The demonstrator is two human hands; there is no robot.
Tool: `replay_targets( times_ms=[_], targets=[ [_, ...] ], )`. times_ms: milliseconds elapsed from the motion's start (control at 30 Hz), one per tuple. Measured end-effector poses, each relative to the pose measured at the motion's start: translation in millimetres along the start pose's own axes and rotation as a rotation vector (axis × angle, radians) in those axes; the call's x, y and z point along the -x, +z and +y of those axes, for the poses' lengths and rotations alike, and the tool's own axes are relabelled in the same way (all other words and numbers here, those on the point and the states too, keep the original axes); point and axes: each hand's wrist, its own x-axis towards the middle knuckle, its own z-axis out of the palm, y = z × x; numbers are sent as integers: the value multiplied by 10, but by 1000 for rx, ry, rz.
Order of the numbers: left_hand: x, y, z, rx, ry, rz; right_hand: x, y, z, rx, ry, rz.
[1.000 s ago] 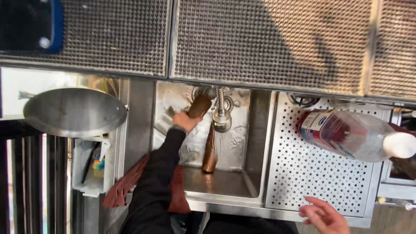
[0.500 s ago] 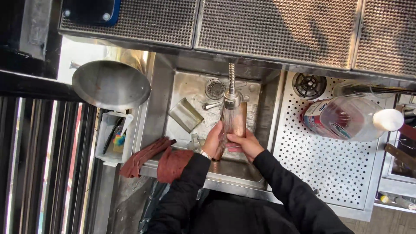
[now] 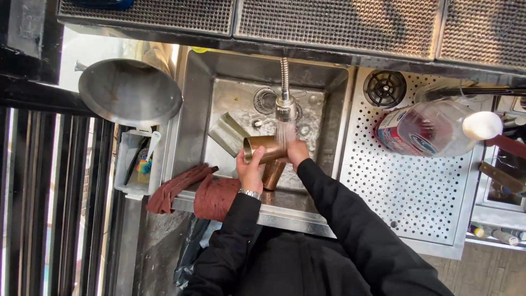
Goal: Cleaning various bar tools, shakers, and glassware in a sink.
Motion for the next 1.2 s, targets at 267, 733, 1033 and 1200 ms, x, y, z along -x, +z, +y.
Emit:
replay_targets(
  times_ms=[267,733,1033,1200],
  targets=[
    [262,404,178,-442,391,-43,-28,-260,301,-523,-154,4],
    [239,928,585,-1178,677,-498,236,-575,80,-724,86,-212],
    [174,1031,632,-1213,730,-599,615,-376,-336,-641,197,-149],
    [-709,643,31,-624,31,-500,718,-250,-437,-448,-83,112]
  ],
)
